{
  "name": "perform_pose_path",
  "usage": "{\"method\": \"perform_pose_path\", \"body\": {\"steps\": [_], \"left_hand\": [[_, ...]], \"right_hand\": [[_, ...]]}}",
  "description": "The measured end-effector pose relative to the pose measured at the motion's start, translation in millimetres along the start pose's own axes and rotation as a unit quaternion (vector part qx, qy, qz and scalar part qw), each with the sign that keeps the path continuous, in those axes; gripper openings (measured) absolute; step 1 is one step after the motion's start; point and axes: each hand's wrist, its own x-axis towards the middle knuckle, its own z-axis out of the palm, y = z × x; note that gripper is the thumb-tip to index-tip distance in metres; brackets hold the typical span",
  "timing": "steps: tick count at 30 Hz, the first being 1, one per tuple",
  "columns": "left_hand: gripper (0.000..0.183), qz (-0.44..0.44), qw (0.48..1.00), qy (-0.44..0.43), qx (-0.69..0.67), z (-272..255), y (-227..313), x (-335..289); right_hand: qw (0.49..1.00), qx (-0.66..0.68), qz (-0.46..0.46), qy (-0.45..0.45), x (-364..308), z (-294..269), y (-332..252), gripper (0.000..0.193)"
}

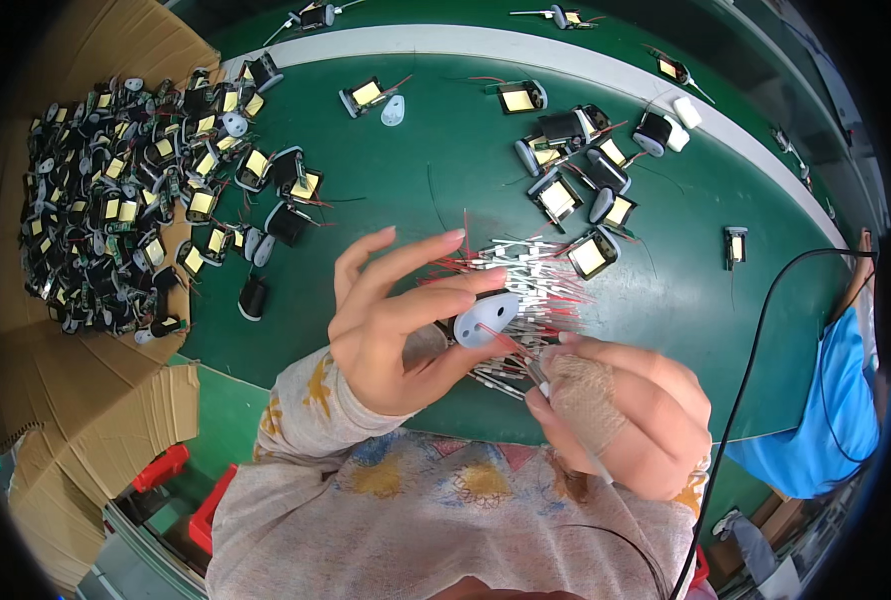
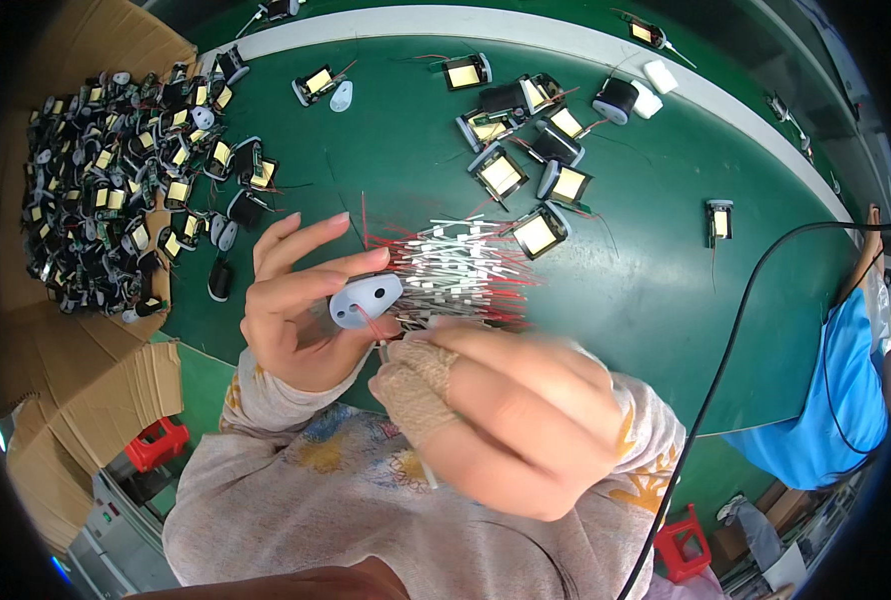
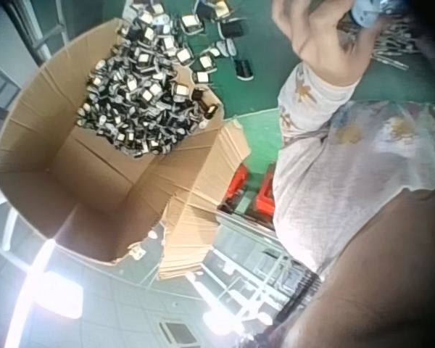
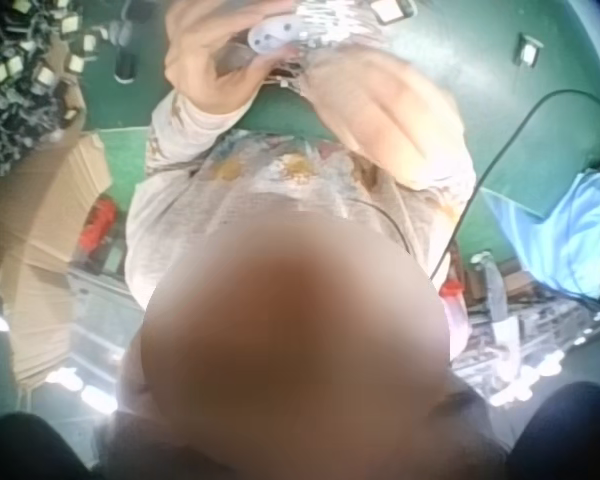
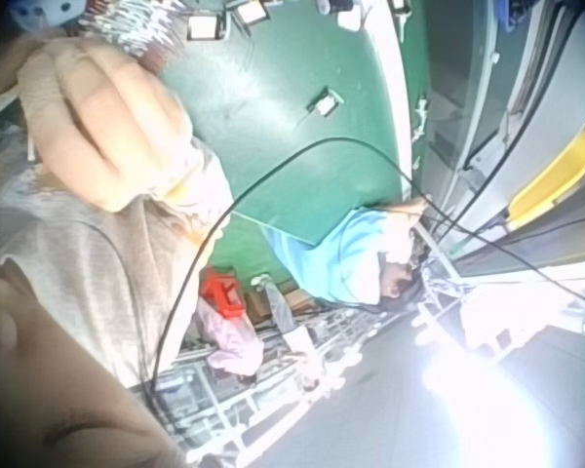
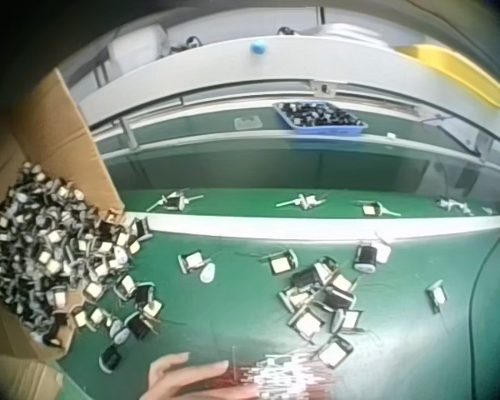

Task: The person picks up a white plastic housing and inserts several thin wires into it by hand before snapping the assembly onto a black electronic component.

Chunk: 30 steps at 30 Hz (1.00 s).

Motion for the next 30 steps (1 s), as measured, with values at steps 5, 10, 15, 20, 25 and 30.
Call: {"method": "perform_pose_path", "body": {"steps": [5,10,15,20,25,30], "left_hand": [[0.050,-0.002,1.000,0.000,0.017,-2,-3,1],[0.049,-0.004,1.000,0.004,0.018,0,-2,2],[0.044,0.009,0.999,-0.037,0.016,-4,-2,4],[0.041,-0.052,0.994,-0.033,-0.086,-5,-1,6],[0.032,-0.028,0.986,-0.022,-0.161,0,-13,6],[0.023,-0.062,0.964,-0.007,-0.259,6,-10,2]], "right_hand": [[1.000,0.008,-0.004,-0.017,3,3,-1,0.030],[0.998,0.038,0.032,-0.026,5,3,2,0.028],[0.992,0.079,0.086,-0.048,5,4,12,0.022],[0.969,0.136,0.189,-0.083,11,2,13,0.018],[0.973,-0.021,0.192,-0.126,13,1,7,0.025],[0.969,-0.116,0.155,-0.152,13,1,-1,0.031]]}}
